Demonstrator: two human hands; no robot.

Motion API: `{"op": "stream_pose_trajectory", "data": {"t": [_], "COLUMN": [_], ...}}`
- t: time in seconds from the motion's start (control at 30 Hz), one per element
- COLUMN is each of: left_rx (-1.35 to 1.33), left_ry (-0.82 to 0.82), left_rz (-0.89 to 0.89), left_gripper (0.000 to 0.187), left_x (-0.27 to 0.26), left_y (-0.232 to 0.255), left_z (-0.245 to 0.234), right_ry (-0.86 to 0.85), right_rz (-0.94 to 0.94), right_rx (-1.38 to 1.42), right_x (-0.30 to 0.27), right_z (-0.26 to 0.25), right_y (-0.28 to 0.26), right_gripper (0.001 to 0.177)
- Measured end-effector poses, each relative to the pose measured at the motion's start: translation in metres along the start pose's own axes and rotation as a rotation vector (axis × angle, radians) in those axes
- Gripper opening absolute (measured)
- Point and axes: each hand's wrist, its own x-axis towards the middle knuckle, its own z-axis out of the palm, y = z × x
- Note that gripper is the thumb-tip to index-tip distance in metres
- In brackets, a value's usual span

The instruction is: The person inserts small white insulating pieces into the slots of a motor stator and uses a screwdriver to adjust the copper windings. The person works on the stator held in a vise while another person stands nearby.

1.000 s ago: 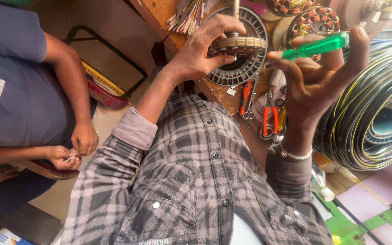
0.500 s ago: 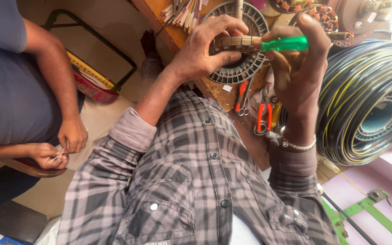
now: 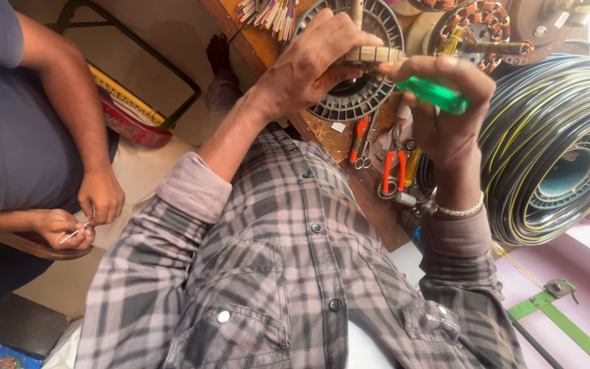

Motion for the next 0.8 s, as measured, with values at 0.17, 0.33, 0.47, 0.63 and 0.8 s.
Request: {"op": "stream_pose_trajectory", "data": {"t": [0.17,0.33,0.47,0.63,0.8], "left_rx": [0.014,-0.026,-0.102,-0.057,0.575], "left_ry": [0.089,0.502,0.857,0.965,0.574], "left_rz": [0.010,-0.490,-0.729,-1.081,-1.317], "left_gripper": [0.042,0.019,0.036,0.041,0.043], "left_x": [0.007,-0.078,-0.203,-0.303,-0.315], "left_y": [0.023,0.011,-0.039,-0.035,-0.037], "left_z": [-0.017,-0.038,-0.045,-0.033,-0.019], "right_ry": [0.375,0.644,0.542,0.572,0.265], "right_rz": [0.180,0.294,0.310,0.335,0.381], "right_rx": [0.228,0.549,0.395,1.190,1.269], "right_x": [-0.025,-0.094,-0.158,-0.154,-0.083], "right_z": [-0.004,-0.021,-0.047,-0.062,-0.010], "right_y": [0.008,0.057,0.041,0.031,0.005], "right_gripper": [0.064,0.061,0.065,0.059,0.041]}}
